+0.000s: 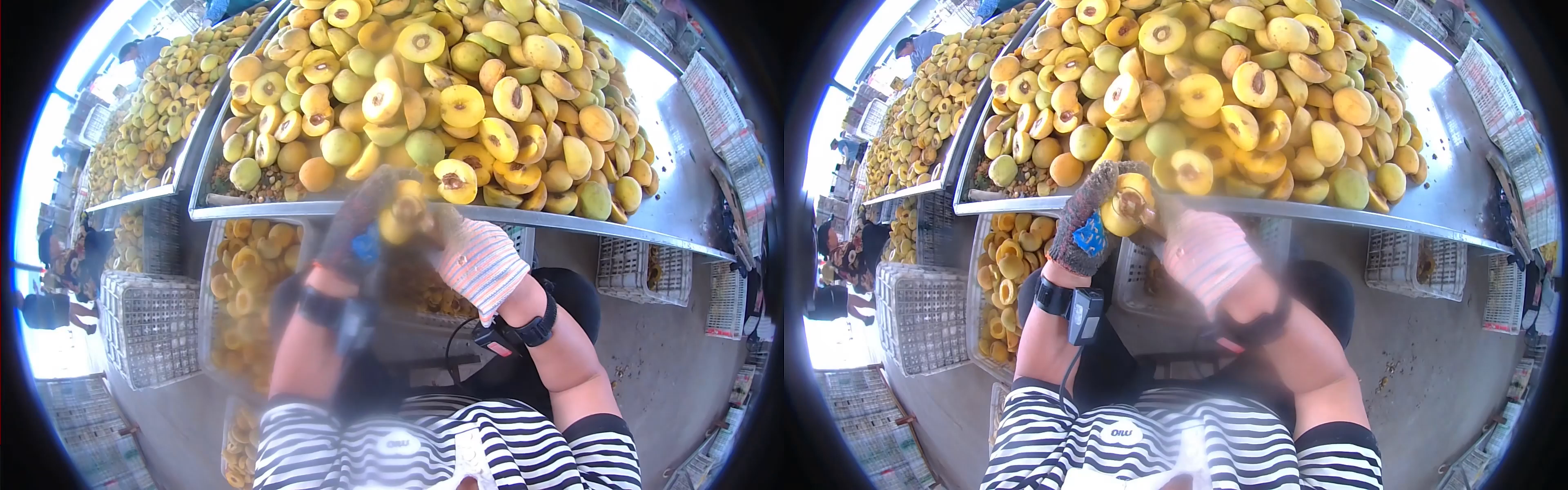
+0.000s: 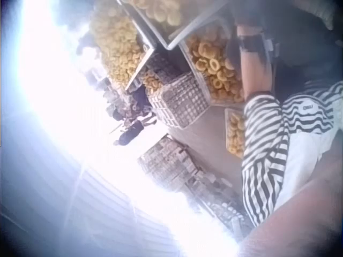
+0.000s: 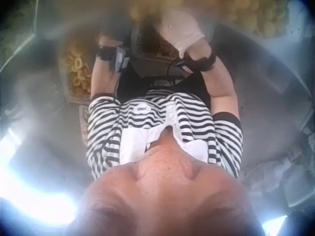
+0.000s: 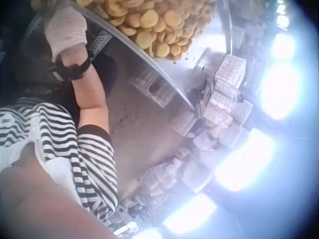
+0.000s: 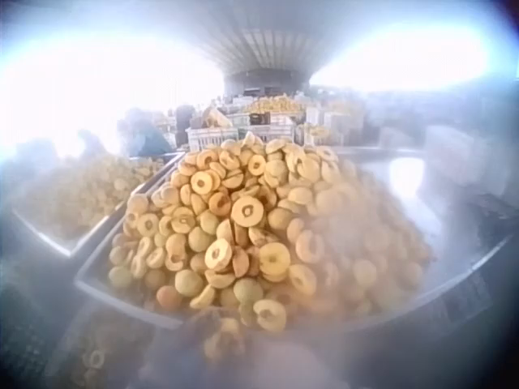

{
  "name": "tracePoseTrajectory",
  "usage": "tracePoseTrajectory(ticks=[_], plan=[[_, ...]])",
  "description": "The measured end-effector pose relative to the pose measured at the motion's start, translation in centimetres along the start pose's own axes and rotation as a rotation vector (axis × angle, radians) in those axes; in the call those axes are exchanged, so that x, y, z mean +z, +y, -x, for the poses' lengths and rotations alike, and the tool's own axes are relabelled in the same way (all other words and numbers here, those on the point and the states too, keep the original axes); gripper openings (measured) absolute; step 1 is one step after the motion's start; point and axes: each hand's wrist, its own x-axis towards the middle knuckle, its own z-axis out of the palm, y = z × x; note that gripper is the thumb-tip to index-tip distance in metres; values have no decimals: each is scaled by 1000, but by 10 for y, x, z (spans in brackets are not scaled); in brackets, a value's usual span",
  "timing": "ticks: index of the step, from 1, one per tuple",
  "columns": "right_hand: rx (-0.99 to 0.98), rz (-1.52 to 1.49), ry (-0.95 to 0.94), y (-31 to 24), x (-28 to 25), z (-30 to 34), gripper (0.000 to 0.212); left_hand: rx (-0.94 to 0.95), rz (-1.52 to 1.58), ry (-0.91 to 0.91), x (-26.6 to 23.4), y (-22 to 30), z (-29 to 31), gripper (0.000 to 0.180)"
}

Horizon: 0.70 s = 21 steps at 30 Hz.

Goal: The person is removing pits from apricots using a small handheld tool, tossing the pitted fruit into a plastic container and the stones into a separate area on the table.

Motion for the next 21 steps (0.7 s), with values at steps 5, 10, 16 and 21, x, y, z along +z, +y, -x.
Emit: tracePoseTrajectory(ticks=[5, 10, 16, 21], plan=[[-165, 111, 97, 20, 16, -8, 30, 112, -55, -208, 8, 7, 1, 38], [-163, 177, -49, 29, 39, -2, 22, 402, -994, -40, -16, -10, 9, 34], [-25, -74, 13, 15, 43, 4, 19, 273, -730, -219, -52, -18, 4, 43], [-173, -198, 41, 40, 88, -13, 24, 208, -1014, -223, -30, 2, 6, 46]])
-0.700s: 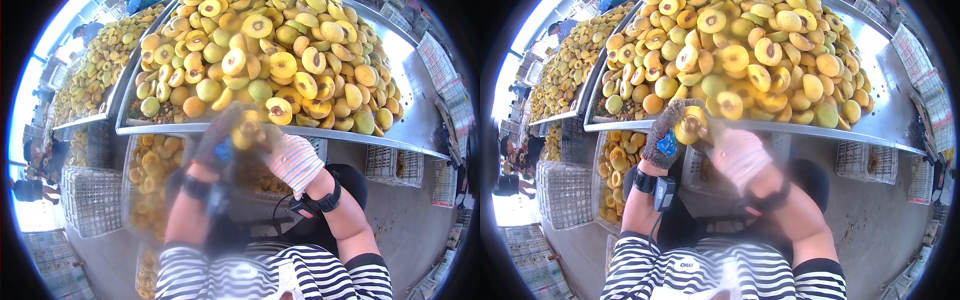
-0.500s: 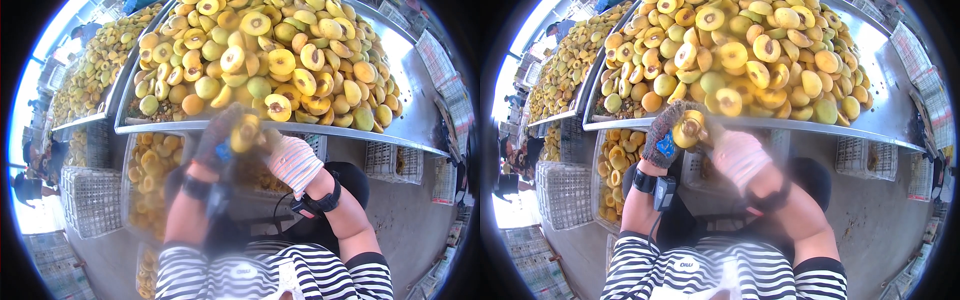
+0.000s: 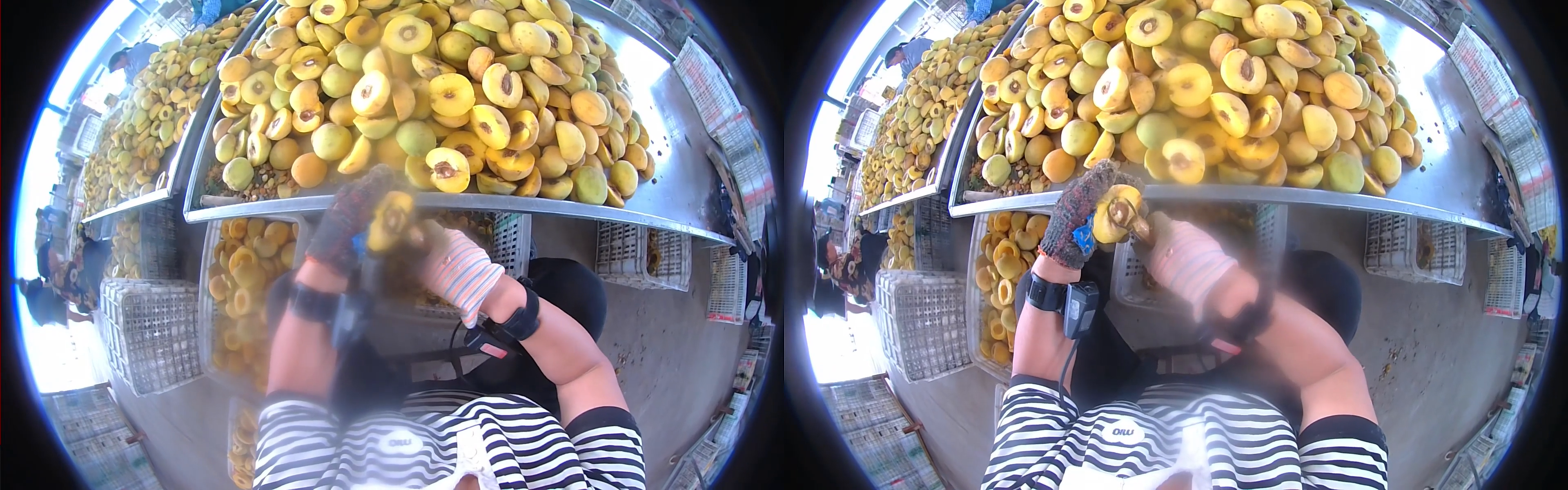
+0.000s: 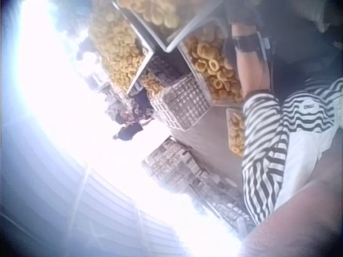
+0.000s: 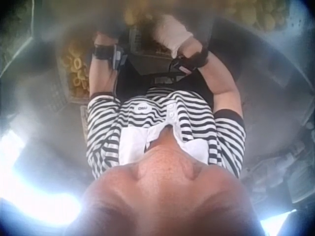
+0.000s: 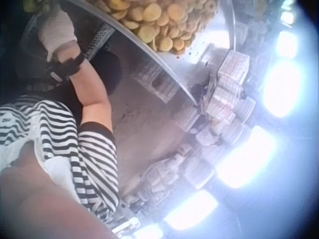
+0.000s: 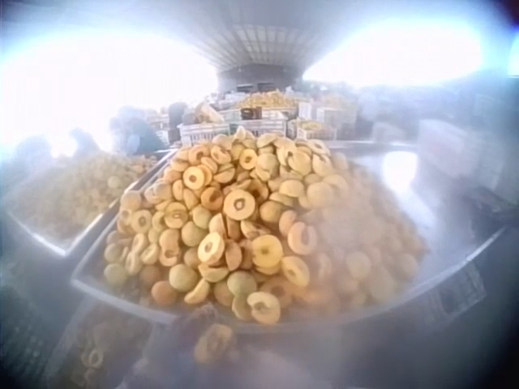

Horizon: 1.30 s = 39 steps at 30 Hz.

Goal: The person is removing pits from apricots using a small handheld tool, tossing the pitted fruit into a plastic container and the stones into a separate area on the table.

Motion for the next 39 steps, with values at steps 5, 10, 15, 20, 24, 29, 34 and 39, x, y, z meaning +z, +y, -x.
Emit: tracePoseTrajectory(ticks=[5, 10, 15, 20, 24, 29, 34, 39], plan=[[-59, 29, 38, 26, 30, -7, 31, 12, -407, -94, -2, 12, -5, 46], [-351, 858, -139, -35, -46, -11, 47, 63, 198, 253, 18, 9, -5, 37], [23, -38, -187, -49, -45, -8, 37, 75, 140, 253, 18, 49, -16, 36], [-242, -154, -41, -32, -41, -5, 27, 172, 477, 426, 38, 40, -22, 32], [179, -1134, -194, -55, -42, 9, 25, 1, 598, 414, 35, 48, -16, 29], [215, -989, -229, -59, -46, 9, 26, 20, 471, 546, 44, 28, -20, 27], [127, -965, -221, -45, -37, 10, 27, -39, 436, 553, 46, 30, -22, 24], [-219, -724, -162, -10, 0, -3, 28, 401, -445, 389, 28, 23, -25, 30]])
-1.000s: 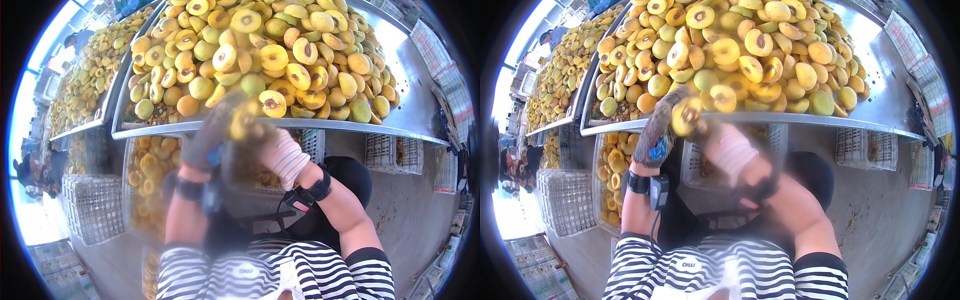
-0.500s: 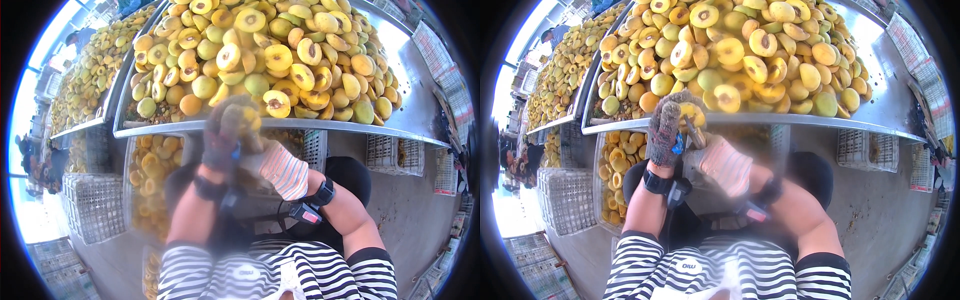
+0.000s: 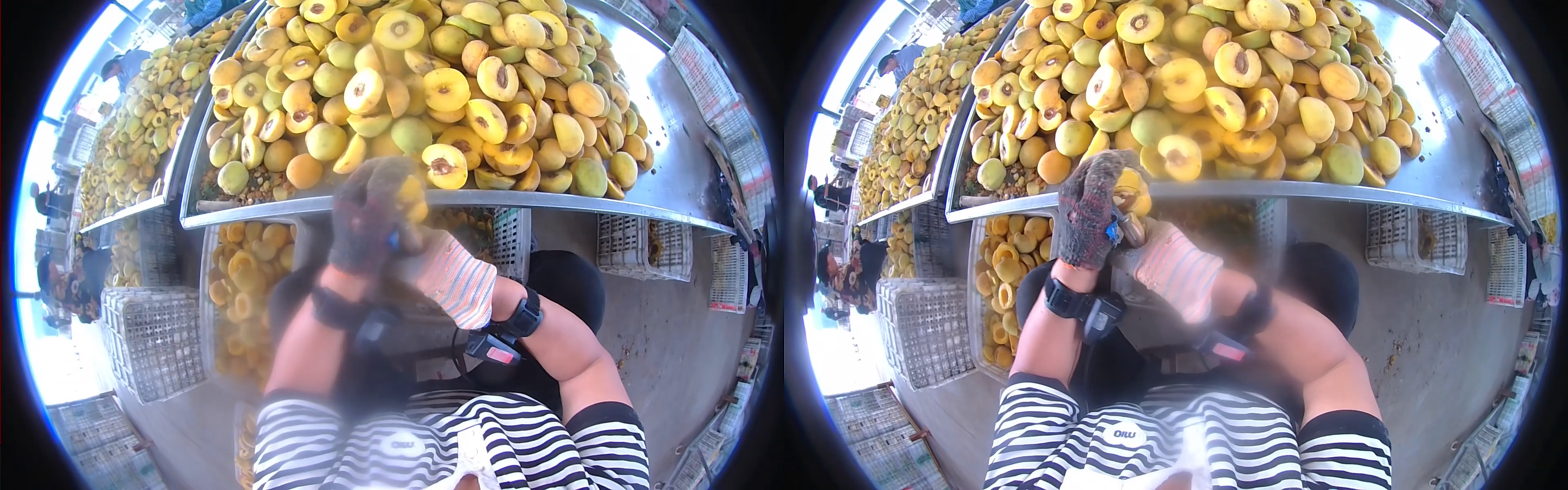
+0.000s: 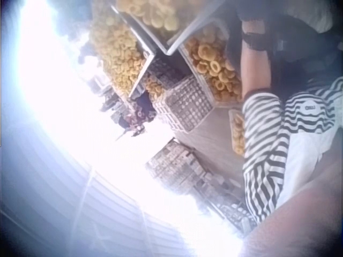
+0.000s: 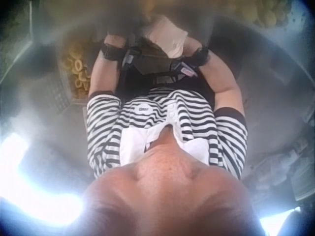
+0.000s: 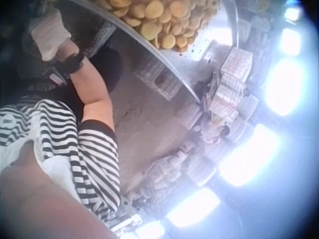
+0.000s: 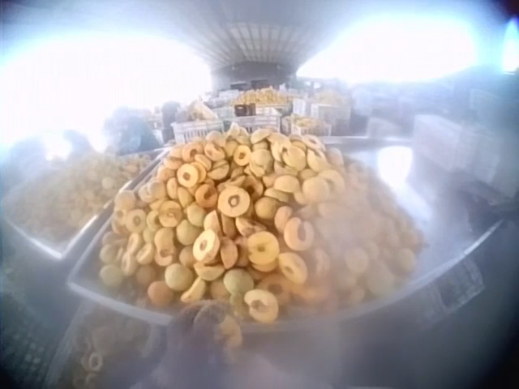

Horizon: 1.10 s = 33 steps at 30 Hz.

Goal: The person is removing pits from apricots using a small handheld tool, tossing the pitted fruit into a plastic container and the stones into a separate area on the table.

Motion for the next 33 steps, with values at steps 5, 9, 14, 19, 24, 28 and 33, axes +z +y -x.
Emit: tracePoseTrajectory(ticks=[5, 9, 14, 19, 24, 28, 33], plan=[[331, -304, 37, -58, 0, 10, 18, -318, 537, -45, -11, -3, 8, 38], [447, -367, -91, -63, -4, 17, 22, -285, 663, -294, -26, 10, -18, 33], [417, -500, -134, -63, -2, 26, 32, -402, 889, -399, -25, 20, -15, 26], [483, -110, -155, -75, -13, 25, 14, -375, 899, -591, -24, 5, -21, 32], [655, -547, -133, -78, -33, 35, 16, -740, 1363, -71, -16, 15, -7, 38], [652, -409, 12, -80, -42, 47, 17, -796, 1143, 82, -75, 9, 24, 38], [687, -198, -54, -94, -38, 45, 17, -827, 79, 190, -171, 20, 60, 42]])
